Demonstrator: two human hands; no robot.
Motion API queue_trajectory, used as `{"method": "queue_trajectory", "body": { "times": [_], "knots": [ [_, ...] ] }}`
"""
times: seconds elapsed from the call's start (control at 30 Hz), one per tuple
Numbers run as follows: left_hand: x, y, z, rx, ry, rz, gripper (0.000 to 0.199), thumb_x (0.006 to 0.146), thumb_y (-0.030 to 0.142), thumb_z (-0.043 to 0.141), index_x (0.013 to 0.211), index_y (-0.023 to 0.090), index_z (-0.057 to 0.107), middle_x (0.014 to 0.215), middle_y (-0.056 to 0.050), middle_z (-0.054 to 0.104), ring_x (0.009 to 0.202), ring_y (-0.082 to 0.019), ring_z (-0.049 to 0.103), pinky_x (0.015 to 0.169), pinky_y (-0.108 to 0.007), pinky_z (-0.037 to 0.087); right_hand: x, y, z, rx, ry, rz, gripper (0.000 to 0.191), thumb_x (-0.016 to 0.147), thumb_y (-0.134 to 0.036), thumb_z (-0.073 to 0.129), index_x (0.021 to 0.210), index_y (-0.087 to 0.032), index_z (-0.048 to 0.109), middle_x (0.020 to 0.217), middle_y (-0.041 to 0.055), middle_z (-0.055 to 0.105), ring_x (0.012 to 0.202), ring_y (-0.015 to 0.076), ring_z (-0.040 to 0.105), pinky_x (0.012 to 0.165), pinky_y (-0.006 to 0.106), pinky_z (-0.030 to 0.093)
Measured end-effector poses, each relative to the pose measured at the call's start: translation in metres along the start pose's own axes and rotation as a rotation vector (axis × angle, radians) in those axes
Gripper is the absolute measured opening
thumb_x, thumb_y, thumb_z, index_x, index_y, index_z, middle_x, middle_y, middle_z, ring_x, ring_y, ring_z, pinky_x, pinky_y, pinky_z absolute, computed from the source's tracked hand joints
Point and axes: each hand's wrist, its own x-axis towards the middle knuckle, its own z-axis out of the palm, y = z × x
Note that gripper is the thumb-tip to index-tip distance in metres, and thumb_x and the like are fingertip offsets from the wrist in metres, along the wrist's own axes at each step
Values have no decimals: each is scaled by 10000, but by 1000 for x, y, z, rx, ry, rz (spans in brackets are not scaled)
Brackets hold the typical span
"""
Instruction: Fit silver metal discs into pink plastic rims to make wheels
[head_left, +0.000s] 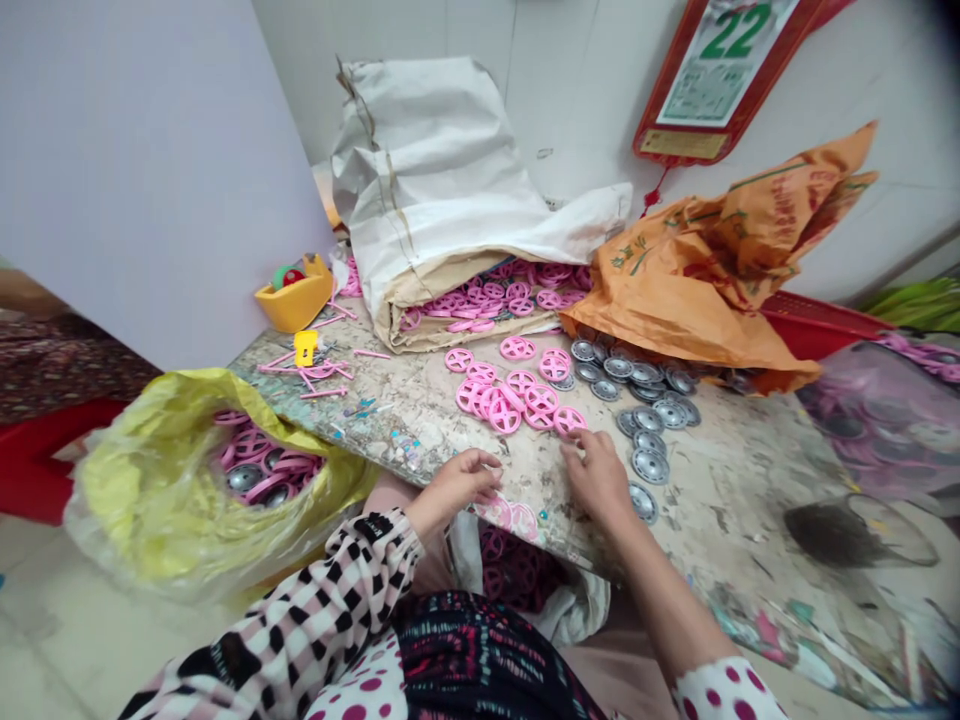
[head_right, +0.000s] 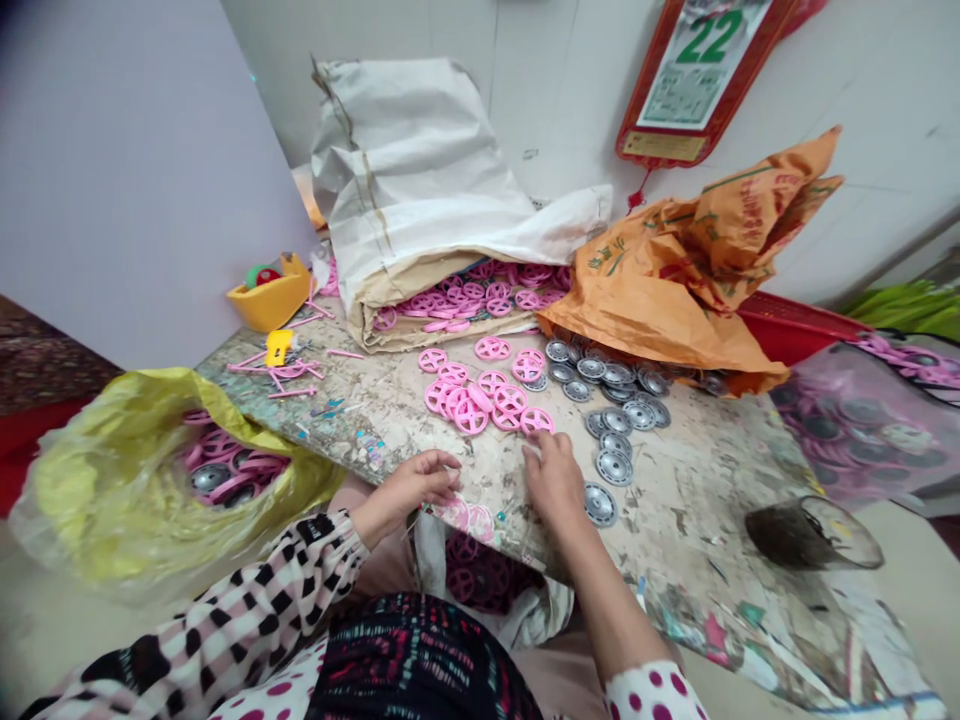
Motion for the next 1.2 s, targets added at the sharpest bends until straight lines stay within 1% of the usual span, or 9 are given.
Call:
{"method": "queue_trajectory", "body": {
  "times": [0.13, 0.27, 0.4, 0.5, 0.67, 0.83, 1.03, 1.1, 1.2],
  "knots": [
    [2, -1, -1, 5, 35, -11, 245, 681, 213, 666, 892, 140, 564, 674, -10, 623, 546, -107, 601, 570, -219, 472, 20, 4, 7, -63, -10, 22, 306, 884, -359, 450, 1062, -192, 634, 984, 71, 467, 746, 157, 502, 682, 289, 384],
    [3, 0, -2, -14, 38, -20, 252, 702, 247, 640, 914, 141, 555, 650, -5, 607, 482, -99, 560, 498, -208, 438, -2, -11, 7, 241, 82, -6, 283, 861, -398, 454, 937, -176, 611, 938, 58, 499, 781, 164, 503, 715, 293, 399],
    [3, 4, 2, -33, -39, 126, 475, 645, 263, 722, 1085, 174, 568, 847, -15, 645, 506, -59, 531, 461, -170, 369, -42, -37, 2, 811, -267, 142, 346, 798, -533, 531, 850, -191, 515, 698, -15, 498, 584, 123, 435, 563, 250, 368],
    [3, 6, 7, 20, -141, 96, 352, 614, 266, 752, 912, 122, 634, 705, -8, 630, 496, -54, 505, 456, -160, 346, -60, -36, -4, 910, -459, 242, 387, 802, -575, 511, 878, -196, 496, 631, -24, 503, 535, 123, 436, 525, 247, 366],
    [1, 2, 11, -101, -9, -41, 217, 631, 225, 726, 772, 133, 589, 620, -8, 619, 459, -85, 536, 436, -177, 417, -61, 12, -27, -9, 43, 36, 392, 847, -469, 460, 1039, -160, 607, 1012, 144, 604, 900, 261, 560, 790, 411, 438],
    [3, 15, -1, -427, 108, -170, 156, 703, 117, 672, 809, 131, 559, 626, -21, 623, 509, -121, 603, 465, -197, 486, -59, 55, -44, -677, -29, 27, 385, 900, -379, 420, 1135, -162, 635, 985, 165, 648, 850, 299, 597, 731, 421, 438],
    [13, 54, -51, -734, 553, 151, 72, 825, 45, 523, 807, 112, 542, 625, -14, 609, 515, -75, 590, 493, -150, 492, -54, 60, -58, -589, 65, 161, 444, 907, -288, 313, 1193, -129, 613, 949, 174, 682, 791, 283, 633, 695, 391, 442],
    [12, 54, -54, -686, 548, 172, 64, 826, 62, 543, 798, 119, 536, 642, -15, 614, 529, -86, 602, 504, -167, 507, -50, 46, -58, -382, 139, 217, 442, 896, -352, 345, 1170, -160, 634, 983, 164, 682, 839, 291, 631, 705, 392, 448],
    [4, 36, -32, -553, 315, 93, 97, 793, 56, 585, 866, 115, 561, 719, -34, 648, 557, -103, 620, 523, -198, 528, -45, 11, -48, 169, 211, 204, 422, 851, -449, 444, 1102, -185, 656, 975, 107, 691, 858, 247, 630, 736, 357, 470]
  ]
}}
